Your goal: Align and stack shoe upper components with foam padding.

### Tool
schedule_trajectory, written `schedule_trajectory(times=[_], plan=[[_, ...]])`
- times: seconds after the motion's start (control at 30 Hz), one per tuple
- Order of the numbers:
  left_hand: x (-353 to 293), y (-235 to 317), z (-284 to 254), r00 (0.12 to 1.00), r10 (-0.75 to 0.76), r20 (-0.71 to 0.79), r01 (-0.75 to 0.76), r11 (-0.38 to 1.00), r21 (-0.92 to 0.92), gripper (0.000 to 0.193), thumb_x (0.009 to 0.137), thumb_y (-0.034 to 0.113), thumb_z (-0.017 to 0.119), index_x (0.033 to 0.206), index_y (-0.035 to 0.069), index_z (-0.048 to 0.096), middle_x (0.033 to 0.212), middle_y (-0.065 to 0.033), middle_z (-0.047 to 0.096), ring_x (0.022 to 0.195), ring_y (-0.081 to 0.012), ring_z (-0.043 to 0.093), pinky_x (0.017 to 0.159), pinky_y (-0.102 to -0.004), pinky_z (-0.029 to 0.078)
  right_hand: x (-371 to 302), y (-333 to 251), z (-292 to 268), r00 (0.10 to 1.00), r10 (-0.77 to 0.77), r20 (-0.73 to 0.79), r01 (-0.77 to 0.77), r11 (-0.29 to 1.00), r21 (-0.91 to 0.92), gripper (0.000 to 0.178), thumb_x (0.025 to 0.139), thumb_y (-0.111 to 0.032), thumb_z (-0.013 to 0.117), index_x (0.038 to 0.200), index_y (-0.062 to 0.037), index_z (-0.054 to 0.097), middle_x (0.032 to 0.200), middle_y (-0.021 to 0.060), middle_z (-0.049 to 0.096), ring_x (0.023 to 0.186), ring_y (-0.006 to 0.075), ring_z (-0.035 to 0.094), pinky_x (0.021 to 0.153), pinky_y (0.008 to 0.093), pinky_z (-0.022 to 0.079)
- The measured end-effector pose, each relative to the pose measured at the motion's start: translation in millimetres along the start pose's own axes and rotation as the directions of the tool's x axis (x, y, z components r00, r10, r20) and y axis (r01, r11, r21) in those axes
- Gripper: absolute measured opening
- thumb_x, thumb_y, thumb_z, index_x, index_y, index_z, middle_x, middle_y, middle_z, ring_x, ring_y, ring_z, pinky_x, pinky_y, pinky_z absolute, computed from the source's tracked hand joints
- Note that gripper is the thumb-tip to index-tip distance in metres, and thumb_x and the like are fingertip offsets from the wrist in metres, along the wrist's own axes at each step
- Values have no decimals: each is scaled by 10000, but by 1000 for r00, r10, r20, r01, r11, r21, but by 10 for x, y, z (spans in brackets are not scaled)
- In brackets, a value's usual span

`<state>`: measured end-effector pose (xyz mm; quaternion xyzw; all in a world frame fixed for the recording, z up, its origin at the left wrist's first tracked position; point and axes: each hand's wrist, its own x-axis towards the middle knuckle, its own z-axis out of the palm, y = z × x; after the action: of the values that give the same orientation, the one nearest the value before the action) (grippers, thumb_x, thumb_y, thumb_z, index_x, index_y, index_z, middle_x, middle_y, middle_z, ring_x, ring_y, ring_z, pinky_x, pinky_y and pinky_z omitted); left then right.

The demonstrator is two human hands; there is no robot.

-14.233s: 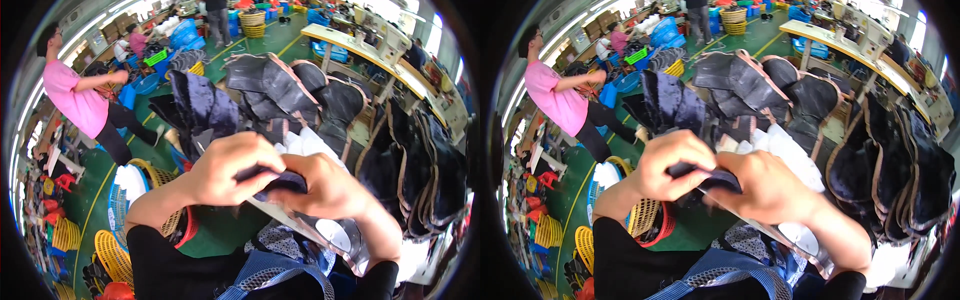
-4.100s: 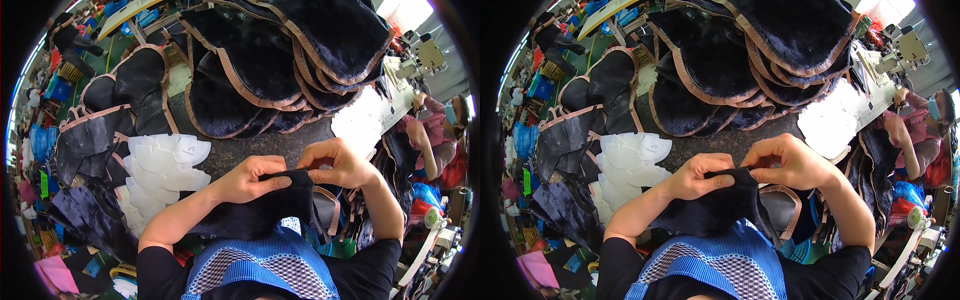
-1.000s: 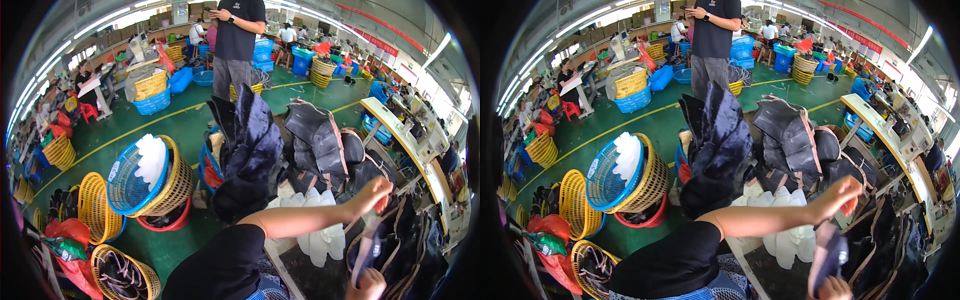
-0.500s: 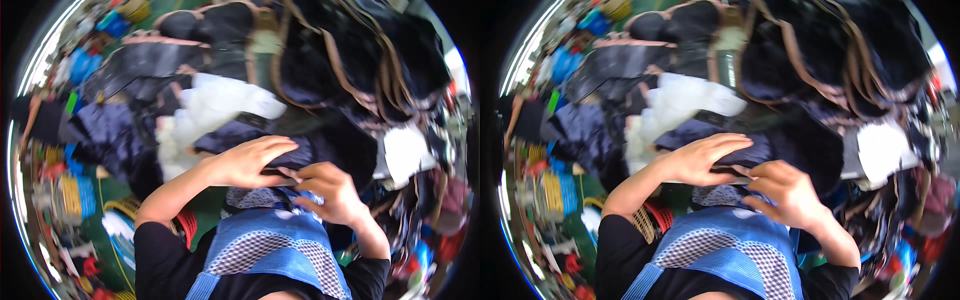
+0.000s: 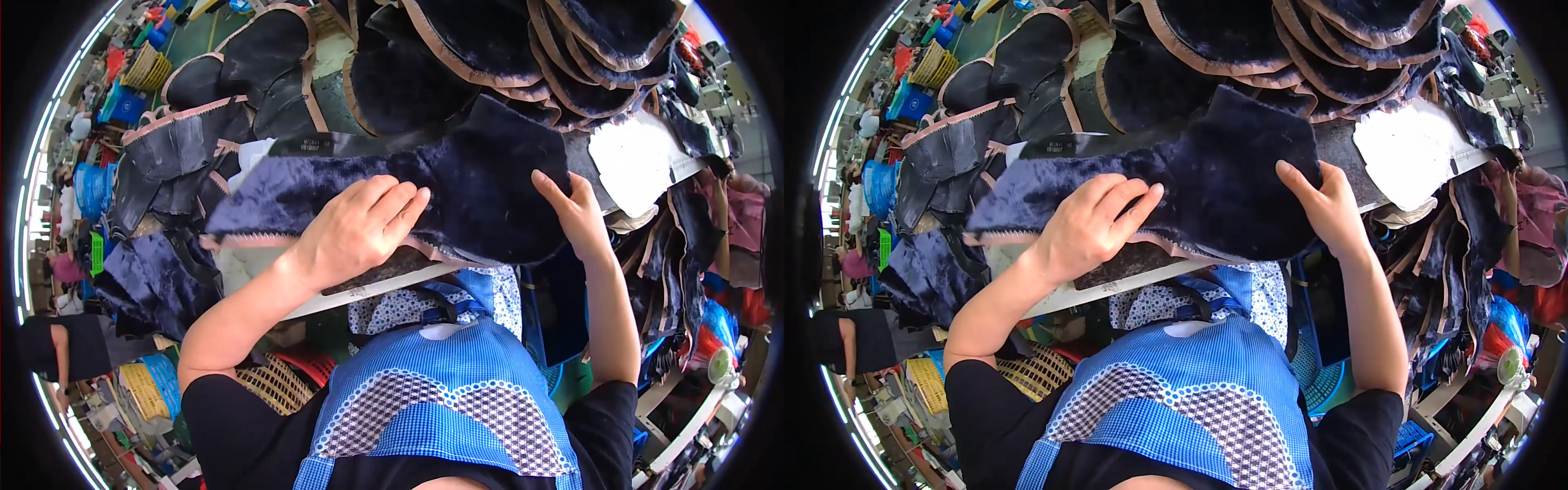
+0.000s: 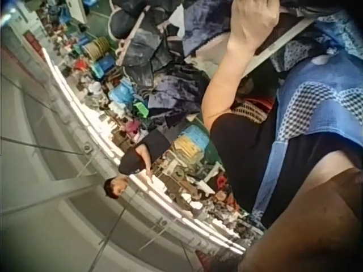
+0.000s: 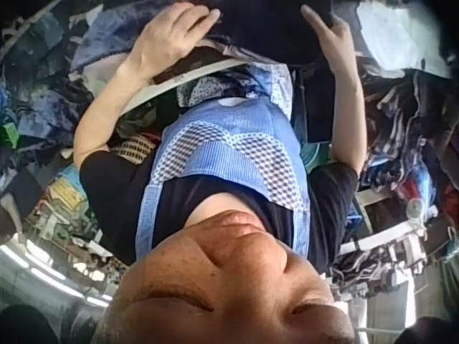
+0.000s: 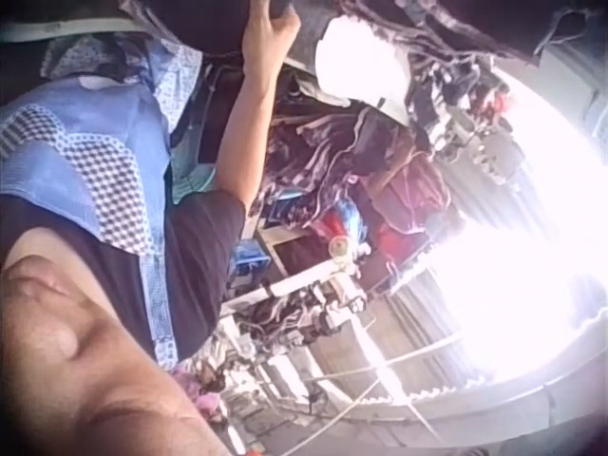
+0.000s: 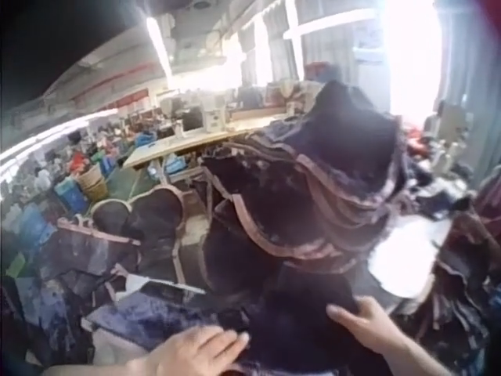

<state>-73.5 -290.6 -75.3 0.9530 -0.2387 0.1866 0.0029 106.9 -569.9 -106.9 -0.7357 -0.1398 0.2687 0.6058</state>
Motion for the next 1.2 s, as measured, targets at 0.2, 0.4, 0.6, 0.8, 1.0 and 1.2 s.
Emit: schedule_trajectory(times=[0.2, 0.4, 0.6, 0.8, 1.0, 1.2], plan=[[-572, -473, 326, 994, 35, 107, -4, 961, -277, 554, 713, 49, 706, 1267, 39, 691, 1093, -72, 628, 1032, -269, 605, 907, -403, 525, 112, 59, 80, 990, -22, 137, 50, 978, -202, 361, 1003, -286, 707, 1121, 50, 650, 881, 64, 740, 731, 96, 686, 686, 229, 555], [-587, -615, 335, 991, 120, 64, -86, 914, -396, 388, 677, -8, 687, 1060, 34, 731, 1068, -70, 643, 1065, -280, 614, 896, -402, 516, 178, -33, -8, 971, 86, 221, -27, 965, -259, 377, 983, -320, 722, 877, 41, 742, 944, 114, 768, 1082, 176, 691, 1050, 426, 490], [-473, -603, 319, 974, 214, 79, -169, 909, -382, 131, 702, 23, 680, 826, 47, 647, 1327, -57, 666, 1185, -251, 611, 888, -393, 509, 154, 68, 78, 976, -118, 182, 187, 886, -425, 420, 920, -290, 765, 828, 116, 709, 1273, 254, 670, 1269, 315, 617, 1118, 421, 441], [-222, -492, 154, 962, 173, 214, -77, 916, -394, 377, 689, 175, 769, 1028, 49, 658, 1283, -96, 678, 1143, -256, 652, 901, -407, 491, 193, 150, 100, 927, -325, 188, 373, 737, -563, 428, 814, -197, 833, 702, 139, 593, 1055, 221, 592, 867, 363, 636, 757, 421, 538], [172, 196, 577, 930, 266, 255, -130, 884, -449, 971, 841, 604, 716, 1520, -18, 410, 1602, -185, 363, 1503, -339, 334, 1247, -491, 268, 232, 178, 117, 860, -456, 228, 507, 713, -484, 398, 791, -196, 865, 1007, 83, 682, 1040, 153, 587, 823, 287, 625, 688, 368, 511], [315, 169, 635, 881, 335, 333, -143, 861, -488, 1052, 807, 571, 743, 1562, -35, 333, 1646, -193, 319, 1550, -344, 275, 1271, -491, 216, 547, -72, 10, 918, -265, 296, 395, 691, -605, 312, 860, -259, 784, 955, 23, 689, 846, 220, 691, 842, 386, 697, 752, 458, 553]])
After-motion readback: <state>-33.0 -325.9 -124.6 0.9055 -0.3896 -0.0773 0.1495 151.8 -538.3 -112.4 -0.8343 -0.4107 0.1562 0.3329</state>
